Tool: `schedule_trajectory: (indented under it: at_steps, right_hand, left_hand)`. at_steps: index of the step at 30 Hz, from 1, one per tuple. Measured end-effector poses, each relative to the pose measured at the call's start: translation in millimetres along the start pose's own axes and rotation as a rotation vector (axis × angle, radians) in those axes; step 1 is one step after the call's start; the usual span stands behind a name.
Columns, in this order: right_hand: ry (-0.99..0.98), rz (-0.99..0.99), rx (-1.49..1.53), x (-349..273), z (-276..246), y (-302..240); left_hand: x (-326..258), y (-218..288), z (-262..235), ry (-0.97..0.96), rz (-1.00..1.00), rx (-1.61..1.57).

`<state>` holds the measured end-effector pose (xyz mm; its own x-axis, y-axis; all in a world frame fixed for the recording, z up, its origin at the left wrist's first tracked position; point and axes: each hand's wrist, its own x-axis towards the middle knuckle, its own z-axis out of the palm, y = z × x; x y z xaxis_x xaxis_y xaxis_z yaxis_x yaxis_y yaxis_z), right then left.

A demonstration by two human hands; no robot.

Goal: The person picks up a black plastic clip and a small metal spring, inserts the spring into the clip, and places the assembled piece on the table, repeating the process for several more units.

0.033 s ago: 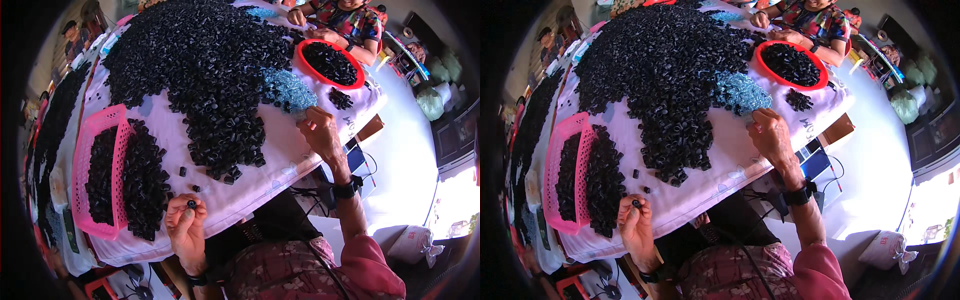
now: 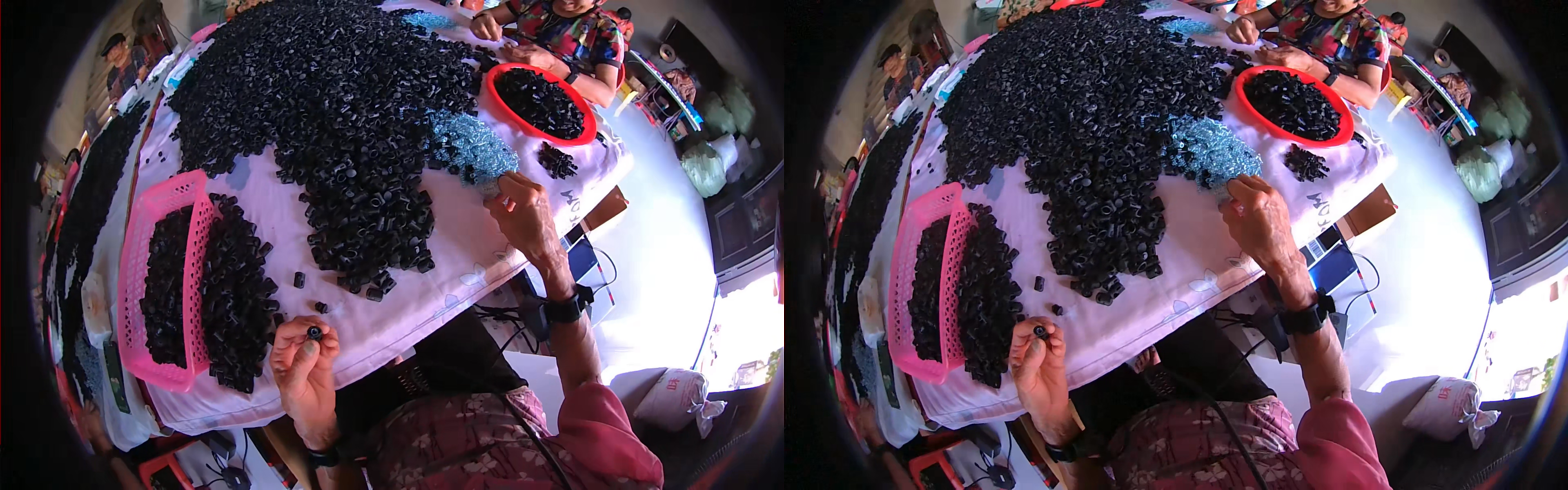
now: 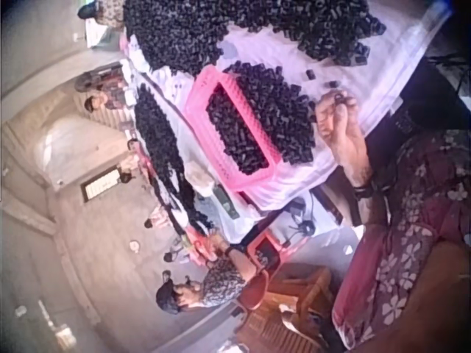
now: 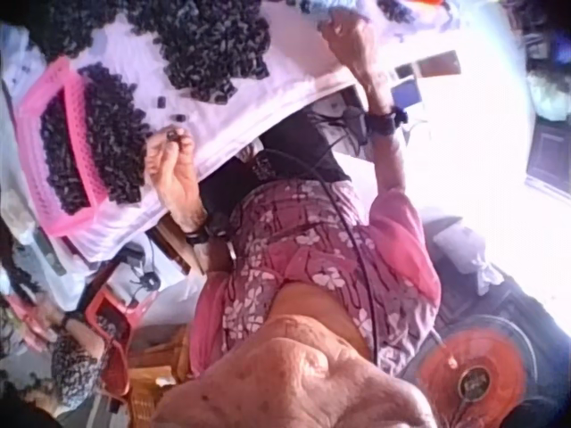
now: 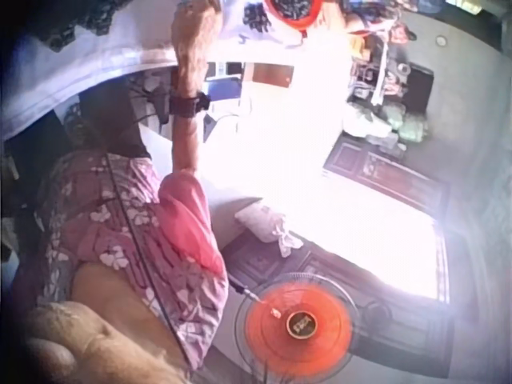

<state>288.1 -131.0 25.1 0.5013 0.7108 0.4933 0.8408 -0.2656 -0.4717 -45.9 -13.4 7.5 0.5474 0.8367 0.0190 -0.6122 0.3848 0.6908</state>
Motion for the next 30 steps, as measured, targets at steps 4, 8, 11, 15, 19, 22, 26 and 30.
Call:
schedule_trajectory:
  at_steps: [4,8,11,15,19,22,26,30]
  right_hand:
    - [-0.111,0.030,-0.092,10,-5,-5]
    - [-0.225,0.067,-0.218,13,-5,-12]
    - [-0.193,0.074,-0.007,1,-2,-29]
    - [-0.183,-0.020,-0.077,-17,-1,-45]
    - [-0.177,-0.015,-0.109,-19,-3,-47]
    - [-0.177,0.080,-0.071,-18,-9,-46]
    - [-0.172,0.201,-0.031,-15,-10,-44]
    - [-0.138,0.087,0.030,-16,2,-45]
  left_hand:
    - [-2,-2,1,-0.009,0.009,0.033]
    - [-5,3,0,-0.024,-0.014,0.048]
    - [-5,2,0,-0.042,-0.012,0.048]
    - [-3,0,5,-0.041,-0.032,0.045]
    - [-4,1,5,0.002,-0.044,0.052]
    - [-3,0,3,-0.038,-0.043,0.044]
    - [-4,3,3,-0.044,-0.048,0.061]
    - [-6,6,-2,-0.082,-0.065,0.057]
